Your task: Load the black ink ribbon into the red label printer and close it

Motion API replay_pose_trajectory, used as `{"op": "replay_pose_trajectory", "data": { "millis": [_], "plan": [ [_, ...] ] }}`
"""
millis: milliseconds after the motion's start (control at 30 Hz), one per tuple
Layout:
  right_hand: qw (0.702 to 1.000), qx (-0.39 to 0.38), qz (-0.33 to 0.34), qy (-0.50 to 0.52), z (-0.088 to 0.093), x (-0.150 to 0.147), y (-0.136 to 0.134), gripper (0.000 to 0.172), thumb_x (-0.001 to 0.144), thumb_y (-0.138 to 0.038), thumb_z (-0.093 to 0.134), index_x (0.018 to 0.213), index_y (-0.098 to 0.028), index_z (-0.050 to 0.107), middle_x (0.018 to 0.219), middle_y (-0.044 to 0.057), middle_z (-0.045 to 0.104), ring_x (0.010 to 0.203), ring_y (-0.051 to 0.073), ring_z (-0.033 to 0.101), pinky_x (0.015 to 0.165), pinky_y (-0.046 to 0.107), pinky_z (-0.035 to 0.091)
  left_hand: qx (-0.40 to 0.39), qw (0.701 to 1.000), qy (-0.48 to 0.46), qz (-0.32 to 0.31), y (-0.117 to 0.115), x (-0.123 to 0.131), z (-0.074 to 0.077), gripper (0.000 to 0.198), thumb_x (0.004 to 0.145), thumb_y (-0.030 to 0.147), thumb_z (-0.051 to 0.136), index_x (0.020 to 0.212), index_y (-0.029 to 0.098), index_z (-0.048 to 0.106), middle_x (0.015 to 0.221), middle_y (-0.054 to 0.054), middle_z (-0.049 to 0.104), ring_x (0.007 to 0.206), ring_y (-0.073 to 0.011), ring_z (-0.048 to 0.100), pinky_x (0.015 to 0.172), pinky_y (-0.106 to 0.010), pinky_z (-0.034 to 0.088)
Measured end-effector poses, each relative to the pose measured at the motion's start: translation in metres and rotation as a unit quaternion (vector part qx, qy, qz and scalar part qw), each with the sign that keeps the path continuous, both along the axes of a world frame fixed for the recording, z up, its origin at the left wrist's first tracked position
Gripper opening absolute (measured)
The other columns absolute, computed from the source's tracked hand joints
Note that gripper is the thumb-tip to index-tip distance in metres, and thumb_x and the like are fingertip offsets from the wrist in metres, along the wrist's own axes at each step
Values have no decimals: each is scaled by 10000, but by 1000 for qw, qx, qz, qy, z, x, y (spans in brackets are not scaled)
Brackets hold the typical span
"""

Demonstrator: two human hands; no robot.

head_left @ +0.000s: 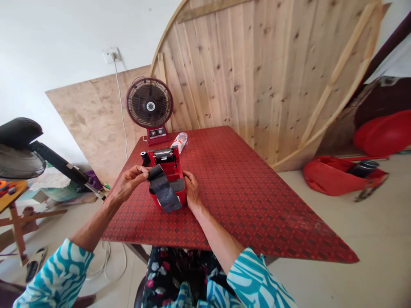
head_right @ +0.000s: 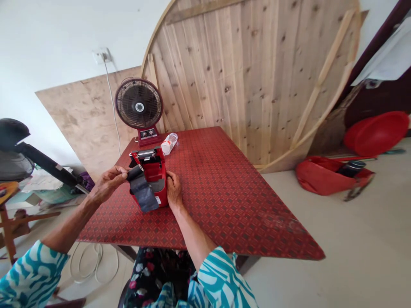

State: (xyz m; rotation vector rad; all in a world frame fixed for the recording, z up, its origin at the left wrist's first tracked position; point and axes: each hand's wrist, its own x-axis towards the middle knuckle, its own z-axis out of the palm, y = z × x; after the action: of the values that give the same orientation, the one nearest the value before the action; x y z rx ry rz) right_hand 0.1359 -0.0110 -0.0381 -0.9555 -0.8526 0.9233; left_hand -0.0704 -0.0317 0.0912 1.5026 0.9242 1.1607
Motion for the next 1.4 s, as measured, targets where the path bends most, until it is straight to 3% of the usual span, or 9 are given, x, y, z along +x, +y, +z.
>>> {"op": "replay_pose_trajectory", "data": {
  "millis": [100,267,600,800,967,1067,1167,1267,1400],
  "plan": [
    [1000,4,-5,-9,1,0,-1,337,771,-382,499,993,-231,703,1071,52,712,1066,222,613,1006,405,430,-50,997,-47,-22,-4,9,-2,283,672,355,845,768,172,652,804,-1,679,689,-105,599,638,-216,481],
    [1000,-6,-7,-7,3,-1,0,329,758,-369,500,977,-234,705,1059,44,719,1058,223,617,990,393,438,-110,990,-88,-18,-6,17,2,299,636,283,867,768,166,625,738,31,638,626,-81,607,627,-203,522],
    [1000,-5,4,-3,6,1,-4,310,774,-380,505,970,-239,700,1054,33,719,1048,210,608,973,365,443,-194,971,-128,-58,-19,23,4,309,679,280,829,828,182,576,676,39,634,578,-112,636,592,-243,546],
    [1000,-6,2,-2,6,0,-4,332,766,-397,497,975,-227,691,1052,41,708,1055,221,603,994,387,431,-181,973,-127,-72,-35,34,4,359,662,332,849,726,169,536,703,29,617,614,-97,608,578,-216,526],
    [1000,-11,3,3,6,-1,-2,326,763,-378,497,976,-223,690,1048,39,707,1043,213,611,997,384,438,-147,983,-99,-55,-38,43,7,392,600,230,886,724,175,518,735,37,644,609,-91,597,543,-193,470],
    [1000,-10,-2,-4,5,-1,-1,324,769,-377,499,980,-225,691,1054,37,704,1047,207,606,999,378,437,-144,985,-89,-24,-37,46,10,326,664,308,850,841,181,608,753,30,654,628,-99,601,564,-205,476],
    [1000,2,-15,-9,4,-1,1,321,765,-363,494,968,-219,696,1043,41,706,1047,208,609,999,378,438,-136,988,-76,-15,-33,45,10,455,719,430,802,1065,164,673,865,-17,695,712,-127,628,635,-229,510],
    [1000,-3,-6,-1,2,-2,2,320,764,-361,494,973,-224,695,1055,41,702,1055,212,607,1007,389,435,-139,987,-66,-38,-27,41,8,509,744,511,766,1078,133,692,869,-51,712,701,-140,638,639,-241,526],
    [1000,-9,-4,1,0,-2,3,324,761,-361,489,983,-236,689,1067,37,696,1057,209,603,1005,392,431,-135,984,-100,-56,-21,28,9,468,721,421,817,1105,194,676,850,-18,714,674,-127,664,651,-235,551]
  ]
}}
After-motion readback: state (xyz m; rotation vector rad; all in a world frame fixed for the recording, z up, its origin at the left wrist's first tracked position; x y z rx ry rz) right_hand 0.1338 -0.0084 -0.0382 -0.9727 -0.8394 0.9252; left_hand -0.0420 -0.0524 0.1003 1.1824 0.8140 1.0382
